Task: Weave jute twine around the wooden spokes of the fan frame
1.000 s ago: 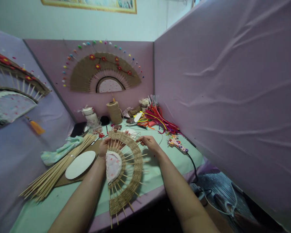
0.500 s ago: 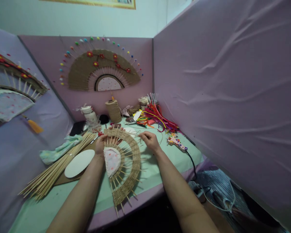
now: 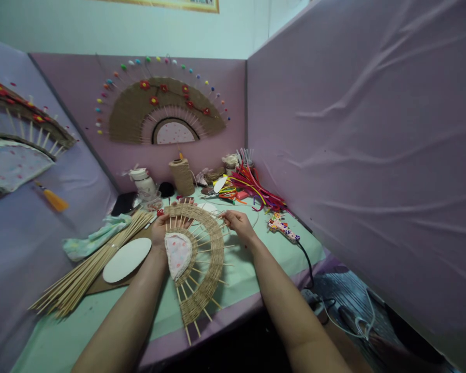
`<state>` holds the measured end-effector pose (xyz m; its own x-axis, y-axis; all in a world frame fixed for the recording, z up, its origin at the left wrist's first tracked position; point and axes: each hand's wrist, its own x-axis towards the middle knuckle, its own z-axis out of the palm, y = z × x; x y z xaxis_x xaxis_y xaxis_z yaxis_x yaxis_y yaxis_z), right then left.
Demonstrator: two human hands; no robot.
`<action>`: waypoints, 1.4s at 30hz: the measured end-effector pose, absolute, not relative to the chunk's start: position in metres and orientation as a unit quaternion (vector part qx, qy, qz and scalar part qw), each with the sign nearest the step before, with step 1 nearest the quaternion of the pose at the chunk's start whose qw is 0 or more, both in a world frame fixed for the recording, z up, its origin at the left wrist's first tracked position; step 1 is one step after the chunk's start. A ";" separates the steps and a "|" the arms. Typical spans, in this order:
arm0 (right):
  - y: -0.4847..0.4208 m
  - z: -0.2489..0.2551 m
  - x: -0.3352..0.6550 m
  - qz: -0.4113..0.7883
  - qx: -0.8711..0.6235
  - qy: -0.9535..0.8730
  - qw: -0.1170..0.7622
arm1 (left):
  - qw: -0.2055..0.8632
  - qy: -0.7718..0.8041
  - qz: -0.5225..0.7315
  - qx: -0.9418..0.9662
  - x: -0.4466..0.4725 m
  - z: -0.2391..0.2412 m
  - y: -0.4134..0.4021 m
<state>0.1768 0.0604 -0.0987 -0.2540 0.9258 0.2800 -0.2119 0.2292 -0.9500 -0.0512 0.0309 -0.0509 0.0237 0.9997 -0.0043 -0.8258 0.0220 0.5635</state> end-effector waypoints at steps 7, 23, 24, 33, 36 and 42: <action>0.060 -0.101 0.172 0.603 -0.320 -0.532 0.501 | 0.686 0.167 0.678 0.203 -0.048 -0.052 0.031; 0.053 -0.088 0.168 0.639 -0.405 -0.393 0.523 | 0.758 0.245 0.566 0.211 -0.043 -0.065 0.036; 0.053 -0.088 0.168 0.637 -0.403 -0.382 0.535 | 0.771 0.237 0.549 0.220 -0.042 -0.067 0.034; 0.053 -0.084 0.171 0.636 -0.387 -0.389 0.543 | 0.784 0.224 0.498 0.296 -0.045 -0.077 0.032; 0.053 -0.084 0.170 0.613 -0.379 -0.419 0.553 | 0.775 0.227 0.505 0.305 -0.051 -0.073 0.033; 0.057 -0.091 0.171 0.515 -0.396 -0.485 0.586 | 0.767 0.243 0.498 0.324 -0.059 -0.067 0.035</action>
